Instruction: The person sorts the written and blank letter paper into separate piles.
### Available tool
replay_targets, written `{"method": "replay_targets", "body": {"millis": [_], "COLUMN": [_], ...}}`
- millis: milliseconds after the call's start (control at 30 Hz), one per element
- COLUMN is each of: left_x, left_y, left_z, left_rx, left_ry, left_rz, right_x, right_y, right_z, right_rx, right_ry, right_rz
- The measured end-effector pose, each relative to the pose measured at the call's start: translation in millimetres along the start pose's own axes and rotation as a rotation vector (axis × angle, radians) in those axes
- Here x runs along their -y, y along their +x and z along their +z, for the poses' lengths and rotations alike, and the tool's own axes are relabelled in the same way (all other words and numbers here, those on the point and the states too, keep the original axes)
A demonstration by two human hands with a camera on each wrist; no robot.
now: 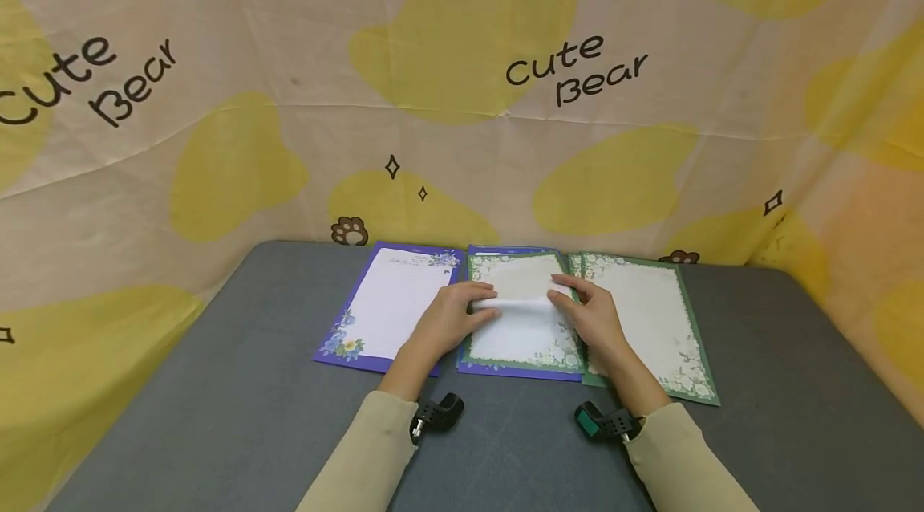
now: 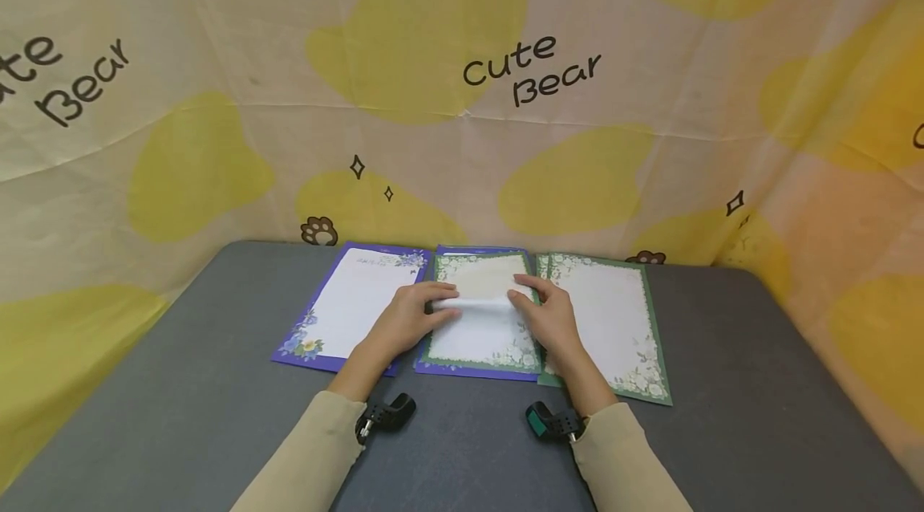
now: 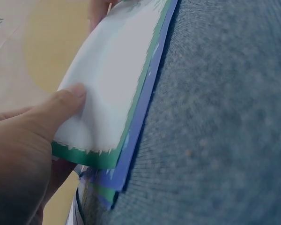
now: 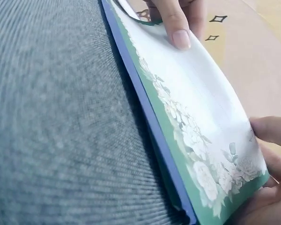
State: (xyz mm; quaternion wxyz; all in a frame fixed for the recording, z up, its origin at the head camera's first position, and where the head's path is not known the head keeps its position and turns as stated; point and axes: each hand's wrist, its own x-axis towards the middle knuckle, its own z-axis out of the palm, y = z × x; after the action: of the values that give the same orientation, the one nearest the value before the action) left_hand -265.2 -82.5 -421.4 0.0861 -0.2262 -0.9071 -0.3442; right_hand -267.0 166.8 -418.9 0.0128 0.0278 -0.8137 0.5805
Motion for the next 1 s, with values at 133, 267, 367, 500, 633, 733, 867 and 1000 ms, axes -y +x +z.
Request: {"method": "replay_targets", "body": {"millis": [133, 267, 367, 500, 633, 733, 867, 1000], "left_x": [0.4, 0.2, 1.2, 4.3, 7.0, 6.2, 2.9, 0.8], "left_y": [-0.7, -0.8, 0.6, 2.6, 2.9, 2.9, 2.3, 2.4], "left_z": [0.3, 0.1, 0.5, 2.6, 3.9, 2.9, 0.2, -2.0], "left_rx": [0.009, -0.011, -0.055, -0.119, -0.139, -0.132, -0.111, -0.100], "left_ry": [-0.006, -0.039, -0.111, -0.228, -0.297, -0.337, -0.410, -0.495], "left_rz": [-0.015, -0.085, -0.166, -0.253, -0.288, -0.314, -0.350, -0.322], "right_x": [-1, -1, -1, 1, 4, 7, 11, 17], "right_y": [-1.2, -1.8, -1.5, -1.1, -0.7, -0.7, -1.6, -3.9], "right_z": [0, 0, -1, -1, -3, -4, -6, -9], "right_rx": [0.029, 0.047, 0.048, 0.044, 0.034, 0.033, 0.034, 0.046], "right_ry": [0.044, 0.051, 0.041, 0.022, 0.002, 0.007, 0.037, 0.045], "right_rz": [0.023, 0.015, -0.006, -0.048, -0.091, -0.118, -0.150, -0.174]}}
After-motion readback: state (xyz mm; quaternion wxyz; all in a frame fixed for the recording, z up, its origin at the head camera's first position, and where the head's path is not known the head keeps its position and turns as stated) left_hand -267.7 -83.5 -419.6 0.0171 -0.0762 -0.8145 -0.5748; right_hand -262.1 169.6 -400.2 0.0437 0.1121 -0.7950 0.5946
